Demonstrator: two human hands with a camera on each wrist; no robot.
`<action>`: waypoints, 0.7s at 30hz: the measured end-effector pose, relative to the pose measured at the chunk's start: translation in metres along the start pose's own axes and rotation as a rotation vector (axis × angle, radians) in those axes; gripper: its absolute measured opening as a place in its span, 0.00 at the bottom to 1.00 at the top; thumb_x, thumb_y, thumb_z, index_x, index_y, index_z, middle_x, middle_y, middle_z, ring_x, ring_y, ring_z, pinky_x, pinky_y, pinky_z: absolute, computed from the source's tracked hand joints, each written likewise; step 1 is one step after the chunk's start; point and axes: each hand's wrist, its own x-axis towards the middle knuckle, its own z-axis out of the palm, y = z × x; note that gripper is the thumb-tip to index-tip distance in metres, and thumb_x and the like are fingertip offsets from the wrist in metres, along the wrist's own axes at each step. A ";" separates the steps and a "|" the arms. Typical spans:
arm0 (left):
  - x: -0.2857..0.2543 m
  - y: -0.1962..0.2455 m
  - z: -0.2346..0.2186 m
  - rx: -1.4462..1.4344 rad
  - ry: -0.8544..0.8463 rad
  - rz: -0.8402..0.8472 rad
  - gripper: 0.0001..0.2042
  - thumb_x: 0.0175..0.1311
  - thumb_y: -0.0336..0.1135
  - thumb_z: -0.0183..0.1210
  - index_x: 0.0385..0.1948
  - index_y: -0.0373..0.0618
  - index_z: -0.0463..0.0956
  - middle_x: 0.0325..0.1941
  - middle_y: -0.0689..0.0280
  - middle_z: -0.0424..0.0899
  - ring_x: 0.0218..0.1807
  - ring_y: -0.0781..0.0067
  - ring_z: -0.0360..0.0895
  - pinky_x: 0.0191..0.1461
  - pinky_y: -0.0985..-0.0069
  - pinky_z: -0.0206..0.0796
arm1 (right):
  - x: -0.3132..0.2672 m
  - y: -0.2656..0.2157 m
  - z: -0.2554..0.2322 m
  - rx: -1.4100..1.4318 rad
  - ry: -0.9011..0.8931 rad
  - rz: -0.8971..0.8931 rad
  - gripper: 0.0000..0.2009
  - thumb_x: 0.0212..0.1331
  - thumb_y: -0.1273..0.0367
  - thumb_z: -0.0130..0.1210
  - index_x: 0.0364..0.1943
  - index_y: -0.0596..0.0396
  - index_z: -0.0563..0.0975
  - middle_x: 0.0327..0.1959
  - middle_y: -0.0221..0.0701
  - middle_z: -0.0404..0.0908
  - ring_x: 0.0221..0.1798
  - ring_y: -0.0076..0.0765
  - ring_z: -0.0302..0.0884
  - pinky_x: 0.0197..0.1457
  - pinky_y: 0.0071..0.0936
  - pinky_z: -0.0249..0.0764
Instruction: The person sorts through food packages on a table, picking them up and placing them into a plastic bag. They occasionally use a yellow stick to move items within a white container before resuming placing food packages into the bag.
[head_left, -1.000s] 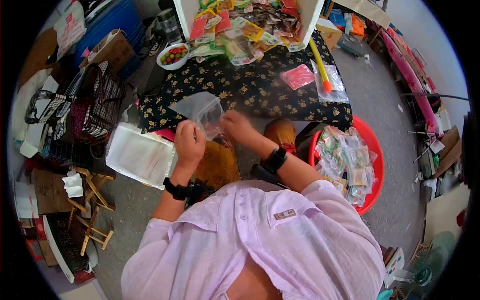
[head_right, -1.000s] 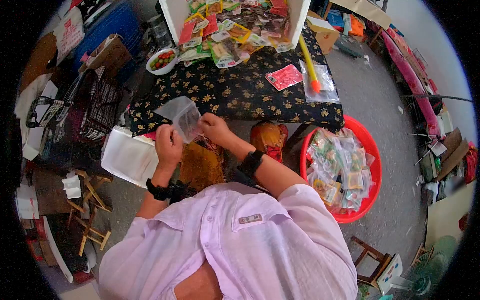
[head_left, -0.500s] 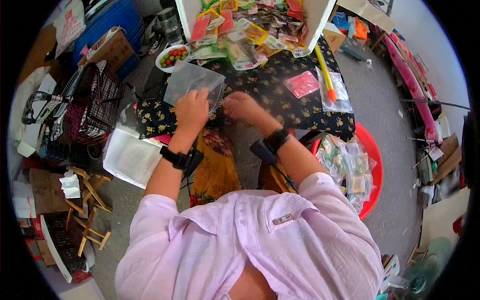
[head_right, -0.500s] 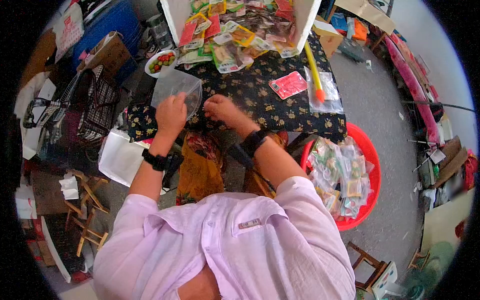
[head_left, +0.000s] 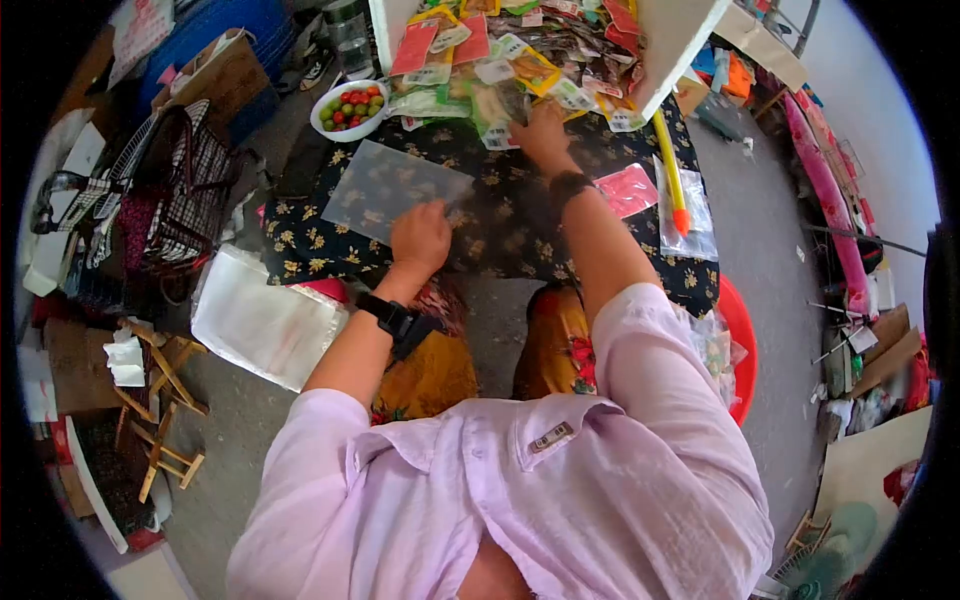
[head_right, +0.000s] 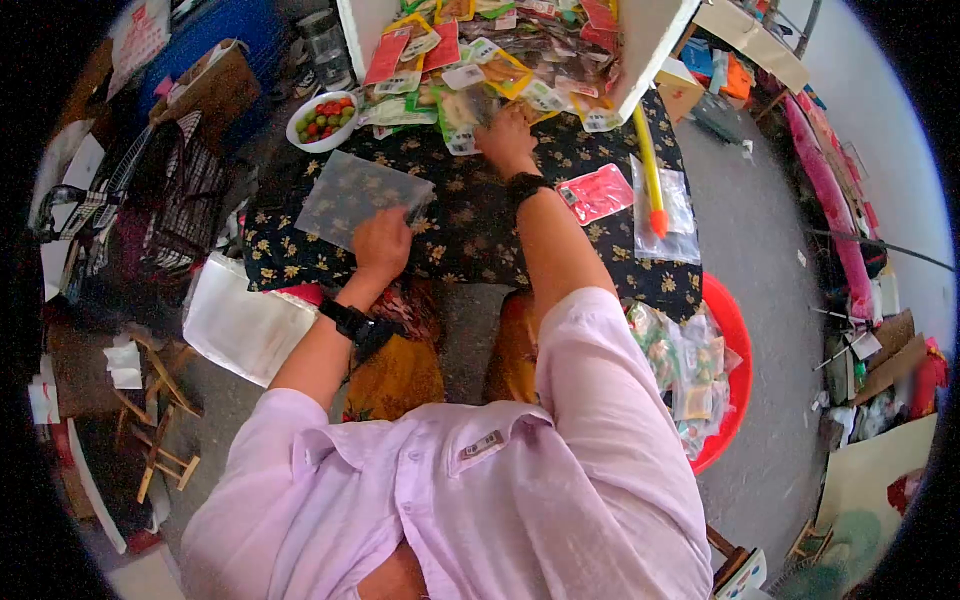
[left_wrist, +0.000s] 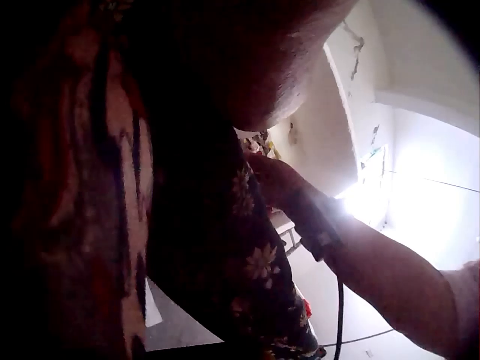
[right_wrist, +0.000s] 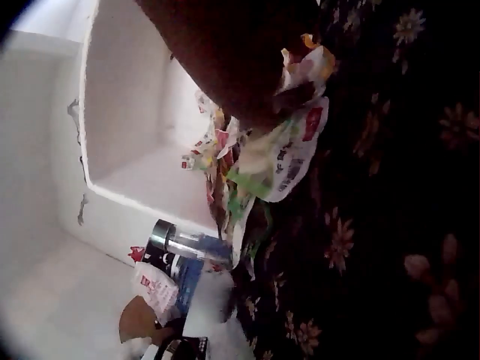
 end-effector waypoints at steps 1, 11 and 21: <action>0.000 -0.001 0.003 -0.001 0.051 0.014 0.12 0.47 0.33 0.48 0.35 0.43 0.70 0.29 0.56 0.73 0.31 0.52 0.69 0.32 0.59 0.61 | -0.001 -0.005 -0.007 -0.081 -0.129 0.038 0.29 0.40 0.56 0.52 0.48 0.56 0.63 0.54 0.44 0.57 0.58 0.47 0.51 0.49 0.54 0.57; -0.003 0.000 0.005 0.005 0.132 0.042 0.09 0.46 0.33 0.48 0.31 0.45 0.70 0.25 0.56 0.72 0.28 0.51 0.69 0.29 0.59 0.60 | -0.007 0.022 -0.009 0.213 -0.130 0.002 0.19 0.45 0.64 0.46 0.43 0.58 0.66 0.35 0.44 0.73 0.37 0.50 0.70 0.40 0.38 0.66; 0.004 0.000 0.000 -0.021 -0.118 -0.103 0.11 0.50 0.35 0.48 0.35 0.44 0.68 0.31 0.56 0.74 0.30 0.54 0.71 0.32 0.61 0.63 | -0.094 0.057 -0.039 0.709 0.146 0.075 0.06 0.46 0.70 0.49 0.24 0.61 0.71 0.21 0.39 0.72 0.27 0.38 0.71 0.30 0.27 0.65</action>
